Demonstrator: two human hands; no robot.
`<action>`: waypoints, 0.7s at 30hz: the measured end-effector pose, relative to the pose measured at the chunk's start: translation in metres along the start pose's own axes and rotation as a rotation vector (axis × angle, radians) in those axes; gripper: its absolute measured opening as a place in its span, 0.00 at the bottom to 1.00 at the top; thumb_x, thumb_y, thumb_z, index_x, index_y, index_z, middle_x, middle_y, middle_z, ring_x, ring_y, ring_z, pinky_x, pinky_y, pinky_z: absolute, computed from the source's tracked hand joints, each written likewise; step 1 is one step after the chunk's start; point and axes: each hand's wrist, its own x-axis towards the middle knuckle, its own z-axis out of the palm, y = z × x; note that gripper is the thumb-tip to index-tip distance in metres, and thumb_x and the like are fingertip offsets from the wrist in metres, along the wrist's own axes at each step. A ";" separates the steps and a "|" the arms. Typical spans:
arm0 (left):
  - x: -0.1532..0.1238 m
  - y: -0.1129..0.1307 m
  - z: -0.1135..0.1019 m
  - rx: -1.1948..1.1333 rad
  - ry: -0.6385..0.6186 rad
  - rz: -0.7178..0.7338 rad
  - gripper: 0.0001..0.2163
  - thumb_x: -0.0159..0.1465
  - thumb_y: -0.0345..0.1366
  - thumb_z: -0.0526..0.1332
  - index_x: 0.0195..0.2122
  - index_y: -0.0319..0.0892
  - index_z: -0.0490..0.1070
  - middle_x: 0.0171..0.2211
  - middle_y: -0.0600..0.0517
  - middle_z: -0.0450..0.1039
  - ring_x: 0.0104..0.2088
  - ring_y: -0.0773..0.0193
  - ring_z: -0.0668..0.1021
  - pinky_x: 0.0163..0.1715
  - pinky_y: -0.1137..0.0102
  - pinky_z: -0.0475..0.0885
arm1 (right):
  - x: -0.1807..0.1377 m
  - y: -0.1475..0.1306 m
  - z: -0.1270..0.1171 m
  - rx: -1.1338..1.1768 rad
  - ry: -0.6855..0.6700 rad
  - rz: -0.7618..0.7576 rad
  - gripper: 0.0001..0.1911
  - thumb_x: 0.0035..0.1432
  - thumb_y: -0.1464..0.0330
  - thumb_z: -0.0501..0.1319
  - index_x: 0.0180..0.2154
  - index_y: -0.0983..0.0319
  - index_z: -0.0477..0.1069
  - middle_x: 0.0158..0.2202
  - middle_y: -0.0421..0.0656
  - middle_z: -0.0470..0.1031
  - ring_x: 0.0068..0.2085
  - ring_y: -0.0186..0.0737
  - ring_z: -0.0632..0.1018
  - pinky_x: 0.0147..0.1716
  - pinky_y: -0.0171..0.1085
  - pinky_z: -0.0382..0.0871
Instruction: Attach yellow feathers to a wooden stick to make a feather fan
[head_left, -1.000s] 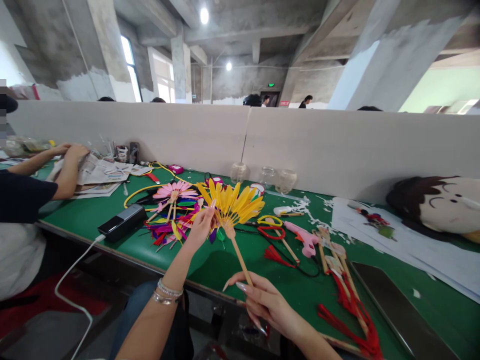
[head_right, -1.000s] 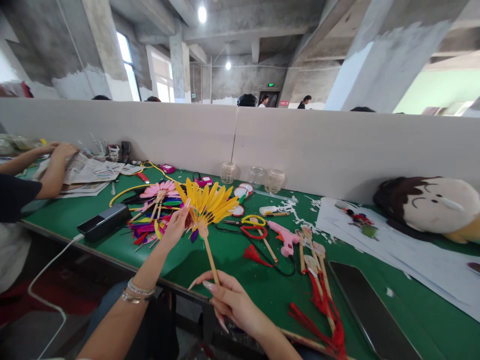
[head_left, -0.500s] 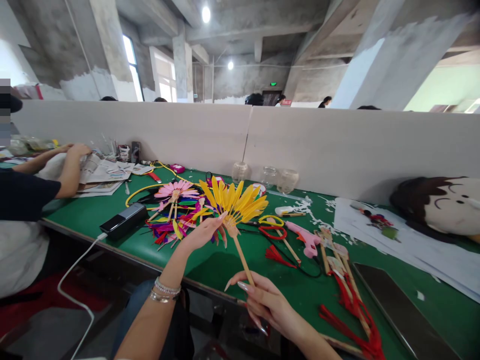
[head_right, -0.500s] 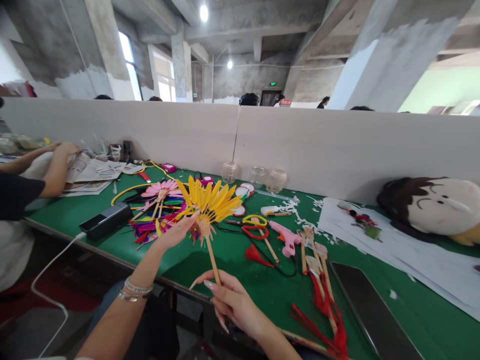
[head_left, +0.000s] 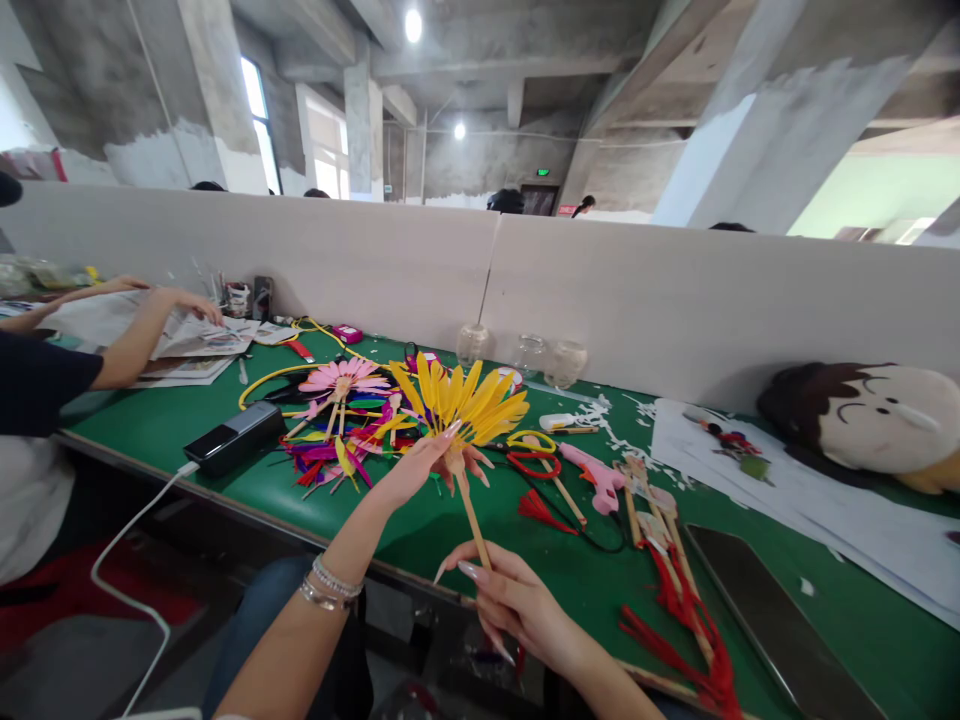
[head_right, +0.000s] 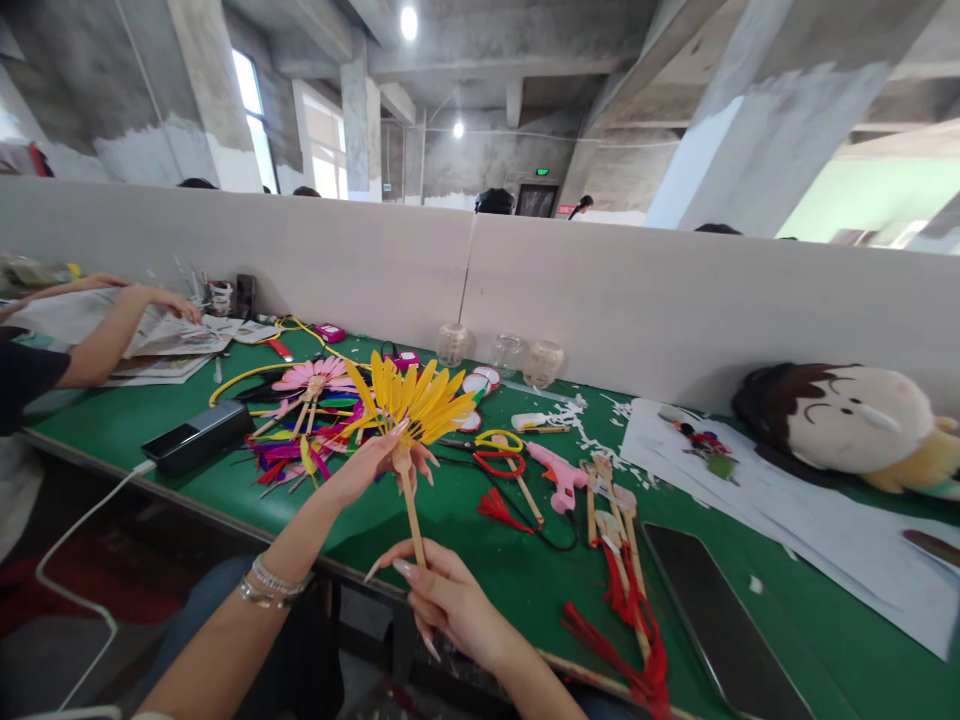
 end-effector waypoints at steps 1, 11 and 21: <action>0.001 -0.002 0.000 -0.026 0.003 -0.008 0.26 0.56 0.55 0.50 0.34 0.34 0.73 0.28 0.42 0.73 0.22 0.65 0.74 0.19 0.74 0.65 | 0.000 0.000 0.000 0.001 0.000 0.000 0.18 0.51 0.58 0.61 0.38 0.65 0.67 0.10 0.26 0.45 0.11 0.21 0.46 0.12 0.26 0.53; 0.001 -0.003 0.004 -0.088 -0.021 -0.082 0.26 0.57 0.54 0.50 0.35 0.32 0.73 0.27 0.41 0.75 0.24 0.64 0.75 0.20 0.75 0.64 | -0.001 -0.002 -0.003 -0.043 -0.038 0.030 0.17 0.52 0.58 0.59 0.37 0.64 0.65 0.11 0.25 0.44 0.12 0.21 0.47 0.13 0.26 0.52; 0.002 -0.006 0.003 -0.129 -0.003 -0.158 0.28 0.57 0.54 0.51 0.39 0.29 0.71 0.26 0.41 0.75 0.25 0.62 0.76 0.22 0.74 0.66 | -0.001 -0.001 -0.006 -0.106 -0.032 0.031 0.17 0.52 0.57 0.58 0.38 0.64 0.65 0.11 0.26 0.44 0.12 0.22 0.47 0.13 0.25 0.52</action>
